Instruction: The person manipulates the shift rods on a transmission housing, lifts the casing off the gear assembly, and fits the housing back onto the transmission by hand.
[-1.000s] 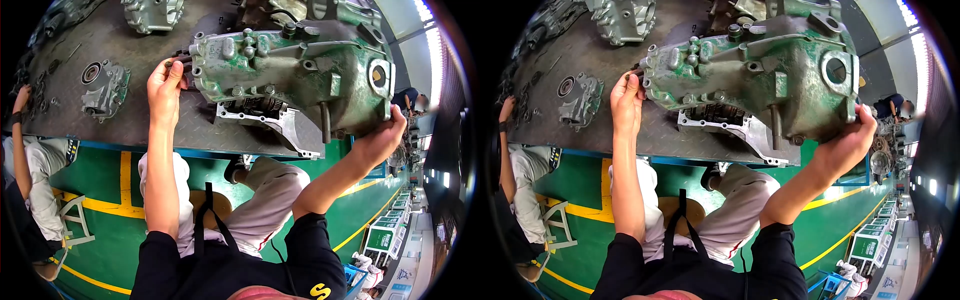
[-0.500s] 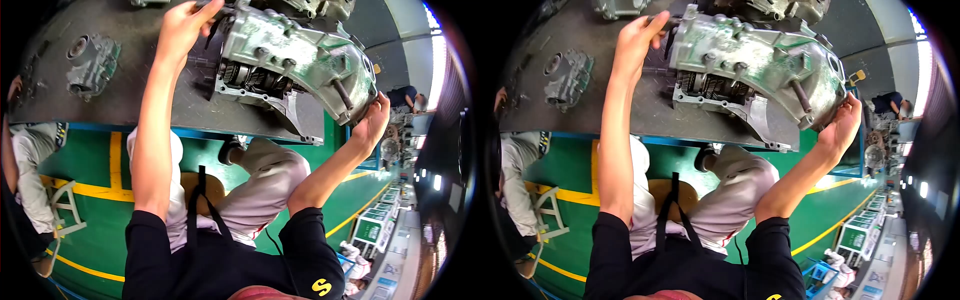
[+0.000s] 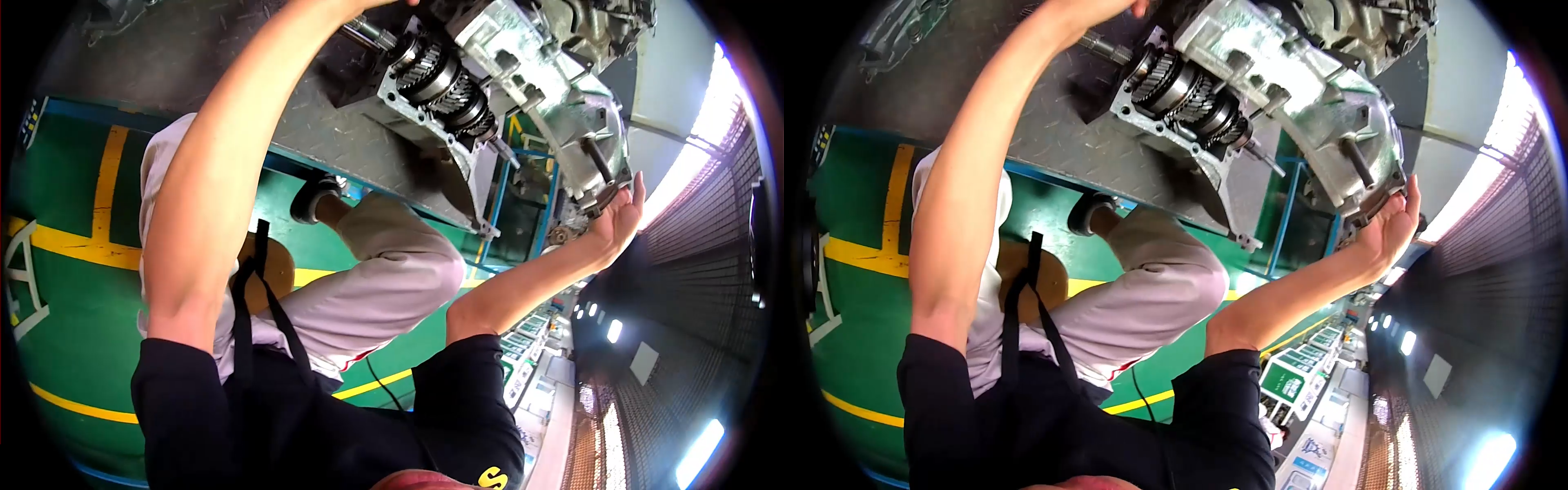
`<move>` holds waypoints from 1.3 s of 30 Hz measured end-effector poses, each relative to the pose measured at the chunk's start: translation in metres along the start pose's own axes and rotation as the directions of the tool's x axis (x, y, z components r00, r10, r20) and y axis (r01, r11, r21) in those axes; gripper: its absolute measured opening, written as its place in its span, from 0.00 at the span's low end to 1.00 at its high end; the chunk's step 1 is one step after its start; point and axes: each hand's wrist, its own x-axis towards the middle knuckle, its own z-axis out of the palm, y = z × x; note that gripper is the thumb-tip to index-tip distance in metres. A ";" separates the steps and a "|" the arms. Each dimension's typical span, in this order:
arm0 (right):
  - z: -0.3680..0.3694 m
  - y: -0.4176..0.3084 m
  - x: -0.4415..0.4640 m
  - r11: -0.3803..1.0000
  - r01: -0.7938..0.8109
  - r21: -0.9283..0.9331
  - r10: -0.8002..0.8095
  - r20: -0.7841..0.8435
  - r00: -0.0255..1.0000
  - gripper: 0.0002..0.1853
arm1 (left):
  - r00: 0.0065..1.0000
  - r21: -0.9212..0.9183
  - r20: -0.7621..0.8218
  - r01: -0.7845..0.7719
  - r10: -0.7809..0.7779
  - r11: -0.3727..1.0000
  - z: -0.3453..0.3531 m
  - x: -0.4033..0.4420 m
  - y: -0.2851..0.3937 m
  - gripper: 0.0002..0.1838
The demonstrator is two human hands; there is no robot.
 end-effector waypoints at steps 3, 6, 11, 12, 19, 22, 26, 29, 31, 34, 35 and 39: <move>0.025 0.000 -0.001 0.995 0.002 -0.100 -0.016 -0.146 0.989 0.16 | 0.999 -0.025 -0.009 -0.046 0.046 0.999 -0.002 -0.004 -0.009 0.23; 0.024 -0.002 -0.005 0.988 -0.094 -0.119 0.085 -0.081 0.993 0.21 | 1.000 0.068 -0.007 0.005 -0.005 0.998 -0.004 -0.003 -0.005 0.25; 0.018 0.000 -0.020 0.947 -0.142 -0.288 0.120 -0.092 0.989 0.35 | 0.982 0.092 -0.054 -0.177 0.183 0.980 -0.003 -0.006 -0.008 0.22; 0.012 0.003 -0.022 0.944 -0.059 -0.325 0.004 -0.168 0.986 0.32 | 0.989 0.153 -0.060 -0.123 0.133 0.981 -0.001 -0.003 -0.007 0.23; 0.008 0.045 -0.023 0.840 0.164 -0.518 -0.486 -0.580 0.654 0.19 | 0.977 0.216 -0.147 -0.118 0.152 0.969 0.000 -0.023 0.021 0.30; 0.035 0.066 -0.030 0.794 0.157 -0.588 -0.554 -0.590 0.588 0.21 | 0.966 0.207 -0.179 -0.150 0.188 0.967 0.002 -0.012 0.020 0.30; 0.054 0.083 -0.032 0.869 0.134 -0.477 -0.446 -0.635 0.630 0.23 | 0.970 0.160 -0.171 -0.145 0.172 0.976 -0.007 -0.020 0.027 0.28; 0.047 0.080 -0.031 0.854 0.116 -0.507 -0.460 -0.631 0.624 0.26 | 0.952 0.201 -0.201 -0.190 0.230 0.961 -0.014 -0.032 0.031 0.28; 0.029 0.073 -0.028 0.836 0.097 -0.540 -0.475 -0.625 0.619 0.29 | 0.964 0.183 -0.190 -0.152 0.187 0.971 -0.013 -0.032 0.035 0.28; -0.006 0.063 -0.027 0.856 0.139 -0.498 -0.432 -0.541 0.722 0.26 | 0.991 0.327 -0.087 -0.064 0.098 0.943 -0.003 -0.019 0.043 0.26; -0.020 0.061 -0.024 0.830 0.115 -0.546 -0.474 -0.581 0.662 0.27 | 0.995 0.334 -0.049 -0.062 0.083 0.940 -0.008 -0.020 0.047 0.27; 0.011 0.096 -0.017 0.868 0.040 -0.495 -0.439 -0.727 0.529 0.26 | 0.989 0.253 -0.018 -0.139 0.148 0.957 -0.016 -0.030 0.057 0.27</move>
